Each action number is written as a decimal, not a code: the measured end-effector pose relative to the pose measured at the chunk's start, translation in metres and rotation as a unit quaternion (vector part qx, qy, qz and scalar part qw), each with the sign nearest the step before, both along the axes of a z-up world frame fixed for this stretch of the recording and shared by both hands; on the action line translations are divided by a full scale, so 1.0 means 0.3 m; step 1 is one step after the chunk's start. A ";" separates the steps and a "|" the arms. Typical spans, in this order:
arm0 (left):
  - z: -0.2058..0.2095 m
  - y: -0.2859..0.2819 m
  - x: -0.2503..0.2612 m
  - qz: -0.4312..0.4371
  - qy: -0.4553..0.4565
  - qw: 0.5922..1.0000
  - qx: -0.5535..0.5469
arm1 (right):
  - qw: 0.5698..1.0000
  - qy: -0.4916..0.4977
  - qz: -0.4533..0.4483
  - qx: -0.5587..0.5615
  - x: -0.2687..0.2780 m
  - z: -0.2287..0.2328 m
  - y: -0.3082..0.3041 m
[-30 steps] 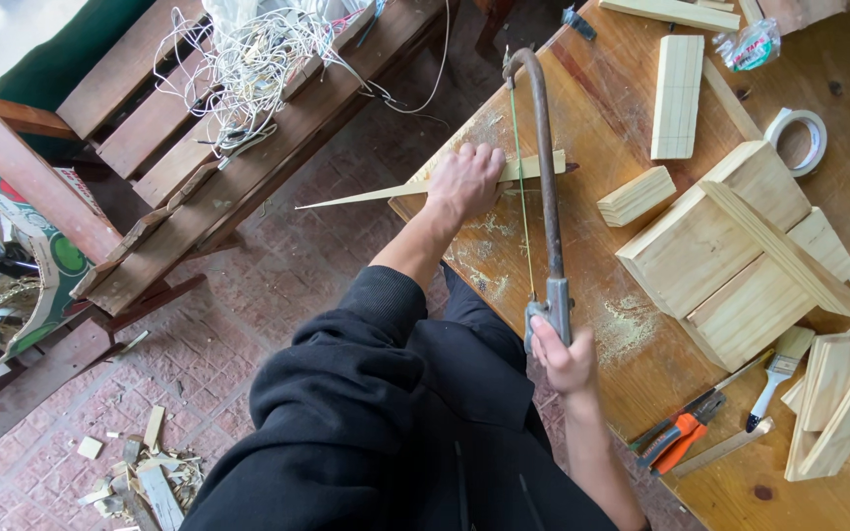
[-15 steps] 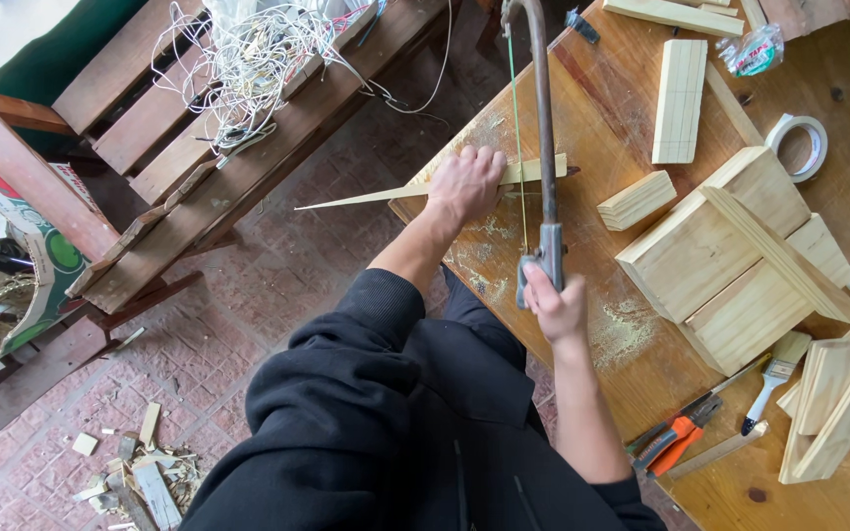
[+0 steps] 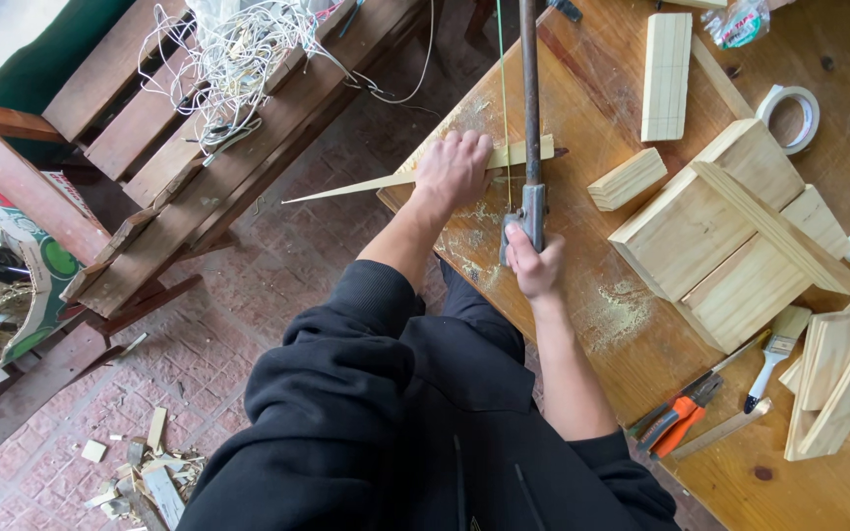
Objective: The person uses a hand saw to cut a thin wooden stick on a workbench. They hold the stick with their left hand and saw with their right hand, making a straight cut through the wood.
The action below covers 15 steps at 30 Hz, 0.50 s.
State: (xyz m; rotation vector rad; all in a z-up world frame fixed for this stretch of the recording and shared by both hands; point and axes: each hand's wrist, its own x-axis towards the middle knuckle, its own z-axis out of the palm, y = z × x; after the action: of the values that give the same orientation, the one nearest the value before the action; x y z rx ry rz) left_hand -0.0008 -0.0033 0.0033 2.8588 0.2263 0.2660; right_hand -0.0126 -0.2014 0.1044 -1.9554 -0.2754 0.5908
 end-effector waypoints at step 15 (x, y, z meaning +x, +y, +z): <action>0.006 0.003 0.001 0.001 0.029 1.000 0.002 | 0.999 0.029 -0.002 0.027 -0.210 0.028 -0.227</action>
State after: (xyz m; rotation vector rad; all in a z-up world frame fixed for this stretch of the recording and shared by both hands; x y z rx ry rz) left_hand -0.0004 -0.0024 0.0052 2.8732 0.2410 0.1837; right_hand -0.0757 -0.2695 0.1127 -1.8833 -0.2489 0.6319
